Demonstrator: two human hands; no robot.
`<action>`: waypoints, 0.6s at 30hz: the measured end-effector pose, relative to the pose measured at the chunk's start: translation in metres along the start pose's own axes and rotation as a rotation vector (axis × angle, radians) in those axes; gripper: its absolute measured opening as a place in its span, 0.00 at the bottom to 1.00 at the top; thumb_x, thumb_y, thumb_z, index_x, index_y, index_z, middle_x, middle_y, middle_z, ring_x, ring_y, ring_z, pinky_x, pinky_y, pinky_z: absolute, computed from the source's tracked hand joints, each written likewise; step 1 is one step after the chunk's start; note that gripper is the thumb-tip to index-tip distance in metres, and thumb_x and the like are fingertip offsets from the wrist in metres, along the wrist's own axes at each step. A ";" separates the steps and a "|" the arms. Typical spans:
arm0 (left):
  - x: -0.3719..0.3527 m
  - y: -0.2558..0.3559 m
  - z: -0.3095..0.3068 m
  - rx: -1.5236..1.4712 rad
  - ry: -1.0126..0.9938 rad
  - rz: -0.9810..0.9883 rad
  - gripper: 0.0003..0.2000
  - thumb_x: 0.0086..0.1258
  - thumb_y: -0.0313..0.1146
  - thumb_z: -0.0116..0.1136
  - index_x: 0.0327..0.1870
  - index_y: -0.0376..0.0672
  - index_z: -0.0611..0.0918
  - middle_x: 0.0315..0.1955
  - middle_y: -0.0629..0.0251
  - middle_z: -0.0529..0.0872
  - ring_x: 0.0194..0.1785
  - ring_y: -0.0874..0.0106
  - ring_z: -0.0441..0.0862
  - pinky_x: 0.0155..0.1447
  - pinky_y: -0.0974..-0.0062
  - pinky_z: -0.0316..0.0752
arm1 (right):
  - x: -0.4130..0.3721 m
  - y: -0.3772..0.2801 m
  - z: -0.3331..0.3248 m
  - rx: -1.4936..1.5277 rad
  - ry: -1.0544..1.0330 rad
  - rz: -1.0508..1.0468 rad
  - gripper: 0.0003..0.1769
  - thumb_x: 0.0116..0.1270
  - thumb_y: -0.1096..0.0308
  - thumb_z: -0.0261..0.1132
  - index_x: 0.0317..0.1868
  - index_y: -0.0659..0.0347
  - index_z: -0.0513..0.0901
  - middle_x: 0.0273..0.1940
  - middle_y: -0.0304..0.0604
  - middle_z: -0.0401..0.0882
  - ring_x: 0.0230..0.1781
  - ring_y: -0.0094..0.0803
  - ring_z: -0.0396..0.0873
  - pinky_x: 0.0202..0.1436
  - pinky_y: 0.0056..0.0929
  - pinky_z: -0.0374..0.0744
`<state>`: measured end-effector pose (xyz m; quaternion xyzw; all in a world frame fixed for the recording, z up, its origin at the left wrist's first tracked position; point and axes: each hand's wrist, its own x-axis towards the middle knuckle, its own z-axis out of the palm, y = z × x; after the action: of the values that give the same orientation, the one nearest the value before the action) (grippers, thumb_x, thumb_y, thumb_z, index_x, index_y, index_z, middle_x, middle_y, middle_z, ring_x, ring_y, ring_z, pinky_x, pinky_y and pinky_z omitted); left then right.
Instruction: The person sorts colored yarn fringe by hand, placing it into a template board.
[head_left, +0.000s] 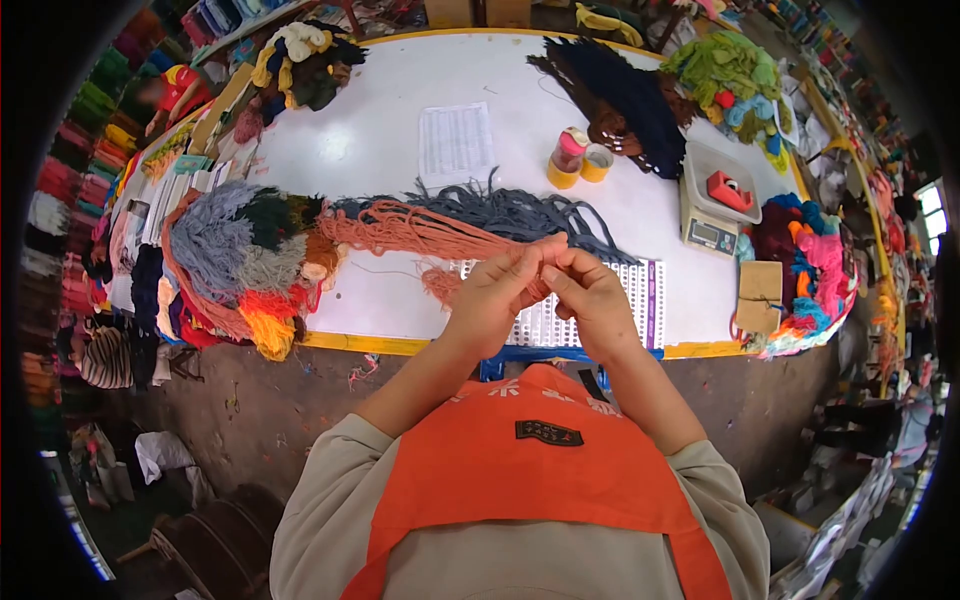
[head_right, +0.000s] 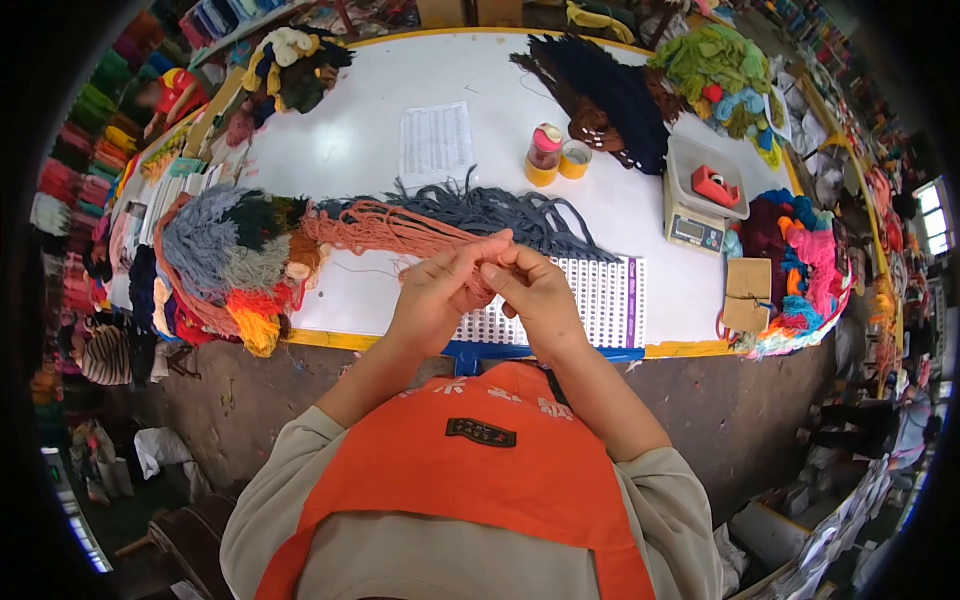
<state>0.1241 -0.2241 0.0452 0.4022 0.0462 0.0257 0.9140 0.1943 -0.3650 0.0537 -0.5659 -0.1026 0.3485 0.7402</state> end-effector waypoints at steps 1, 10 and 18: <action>0.000 -0.002 0.002 0.083 0.026 0.019 0.19 0.82 0.39 0.42 0.61 0.34 0.77 0.66 0.55 0.75 0.60 0.70 0.79 0.63 0.69 0.76 | 0.000 0.001 0.001 -0.040 0.005 -0.020 0.06 0.71 0.66 0.65 0.44 0.59 0.81 0.32 0.30 0.78 0.26 0.13 0.69 0.27 0.15 0.68; 0.014 0.004 -0.012 0.140 0.168 0.067 0.16 0.82 0.39 0.44 0.48 0.36 0.79 0.49 0.52 0.85 0.45 0.70 0.85 0.49 0.71 0.83 | -0.006 -0.015 -0.021 0.444 -0.302 0.284 0.04 0.74 0.66 0.60 0.44 0.56 0.75 0.26 0.27 0.66 0.22 0.15 0.61 0.24 0.17 0.61; -0.012 0.094 -0.147 -0.311 0.380 0.028 0.10 0.79 0.37 0.48 0.42 0.41 0.79 0.15 0.81 0.56 0.16 0.86 0.51 0.20 0.83 0.49 | -0.006 0.010 -0.212 -0.393 0.724 -0.399 0.13 0.77 0.54 0.57 0.38 0.52 0.77 0.29 0.27 0.69 0.26 0.15 0.63 0.29 0.19 0.65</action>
<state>0.0956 -0.0541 0.0161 0.2453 0.2073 0.1202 0.9394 0.3014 -0.5301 -0.0253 -0.7500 -0.0087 -0.0472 0.6597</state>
